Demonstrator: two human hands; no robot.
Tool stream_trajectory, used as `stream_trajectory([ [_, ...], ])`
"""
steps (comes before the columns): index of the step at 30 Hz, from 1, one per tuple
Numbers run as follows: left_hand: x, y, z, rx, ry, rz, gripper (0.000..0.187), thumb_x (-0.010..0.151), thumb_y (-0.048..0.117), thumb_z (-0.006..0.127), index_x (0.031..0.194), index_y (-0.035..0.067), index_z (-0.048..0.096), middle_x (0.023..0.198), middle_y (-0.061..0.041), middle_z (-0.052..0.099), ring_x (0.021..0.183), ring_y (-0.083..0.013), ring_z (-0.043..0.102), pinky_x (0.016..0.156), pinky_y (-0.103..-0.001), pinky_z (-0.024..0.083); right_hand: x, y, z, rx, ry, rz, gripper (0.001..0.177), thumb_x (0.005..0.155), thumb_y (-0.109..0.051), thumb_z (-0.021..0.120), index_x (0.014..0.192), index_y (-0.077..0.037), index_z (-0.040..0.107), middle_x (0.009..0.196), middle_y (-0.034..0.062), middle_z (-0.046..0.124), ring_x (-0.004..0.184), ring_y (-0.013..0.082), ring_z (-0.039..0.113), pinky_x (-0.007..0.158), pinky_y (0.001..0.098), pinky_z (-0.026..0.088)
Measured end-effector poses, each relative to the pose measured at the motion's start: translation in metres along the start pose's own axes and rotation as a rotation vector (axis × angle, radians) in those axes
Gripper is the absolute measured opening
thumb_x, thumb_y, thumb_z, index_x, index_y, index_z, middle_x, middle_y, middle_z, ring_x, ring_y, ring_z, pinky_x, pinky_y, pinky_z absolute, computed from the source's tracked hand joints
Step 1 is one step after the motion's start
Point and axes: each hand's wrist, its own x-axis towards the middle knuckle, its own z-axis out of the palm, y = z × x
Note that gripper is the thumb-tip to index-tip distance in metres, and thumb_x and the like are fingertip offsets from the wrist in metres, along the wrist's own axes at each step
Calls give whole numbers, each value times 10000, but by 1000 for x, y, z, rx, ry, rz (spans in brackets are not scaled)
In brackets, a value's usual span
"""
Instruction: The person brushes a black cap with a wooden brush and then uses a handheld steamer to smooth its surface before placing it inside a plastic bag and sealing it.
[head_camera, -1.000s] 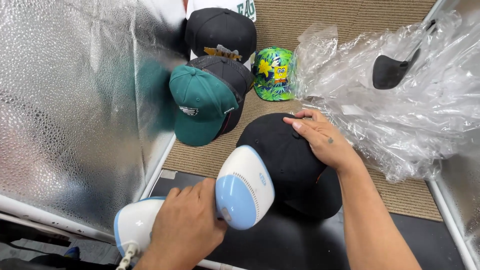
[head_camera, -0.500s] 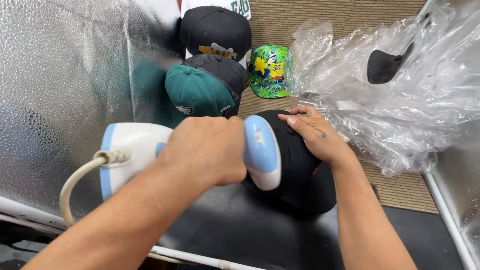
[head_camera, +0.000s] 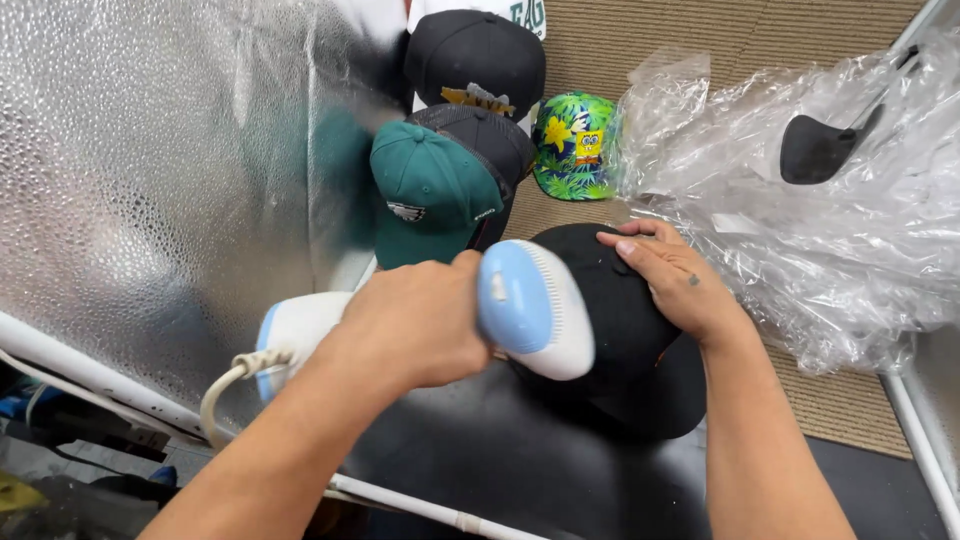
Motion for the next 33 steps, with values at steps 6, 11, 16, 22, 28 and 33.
stream_trajectory([
  [6,6,-59,28,-287,184,-235,733,745,346,703,1353,-28,534,1112,-359,707,1129,-563,656,966,-663,497,6,18,1,-26,50,-105,342,1057,-299,538,1274,-134,743,1318,229,624,1346,389,537,1183,501,338],
  [11,53,-87,60,-727,505,-517,852,648,434,701,1427,171,476,1173,-175,728,1089,-428,657,852,-502,522,-4,-4,5,-70,65,96,432,1022,-343,445,1292,-152,722,1412,54,584,1377,138,492,1209,290,267],
  [16,116,-145,130,-838,928,-504,947,631,423,770,1459,86,456,1163,-243,728,1078,-479,668,813,-537,532,-7,-12,6,-90,102,185,438,1011,-352,444,1287,-168,729,1414,36,601,1382,139,500,1196,309,291],
  [22,120,-147,143,-522,1353,-320,445,791,222,856,1056,-48,622,818,-242,700,824,-524,711,643,-617,597,-5,21,7,-8,219,-70,311,1047,-295,598,1246,-118,758,1284,199,668,1299,321,598,1163,454,379],
  [28,122,-153,163,-424,1300,-279,463,779,137,865,1043,-81,552,748,-252,667,748,-528,703,564,-611,585,-15,5,7,10,249,34,366,1073,-335,517,1282,-139,744,1331,164,674,1335,319,573,1179,463,356],
  [33,98,-147,153,-610,1172,-279,903,837,491,933,1377,-76,483,1239,-279,565,1195,-483,600,1014,-614,481,-20,-2,5,118,247,122,429,1084,-341,449,1354,-116,695,1396,175,644,1377,331,538,1196,479,345],
])
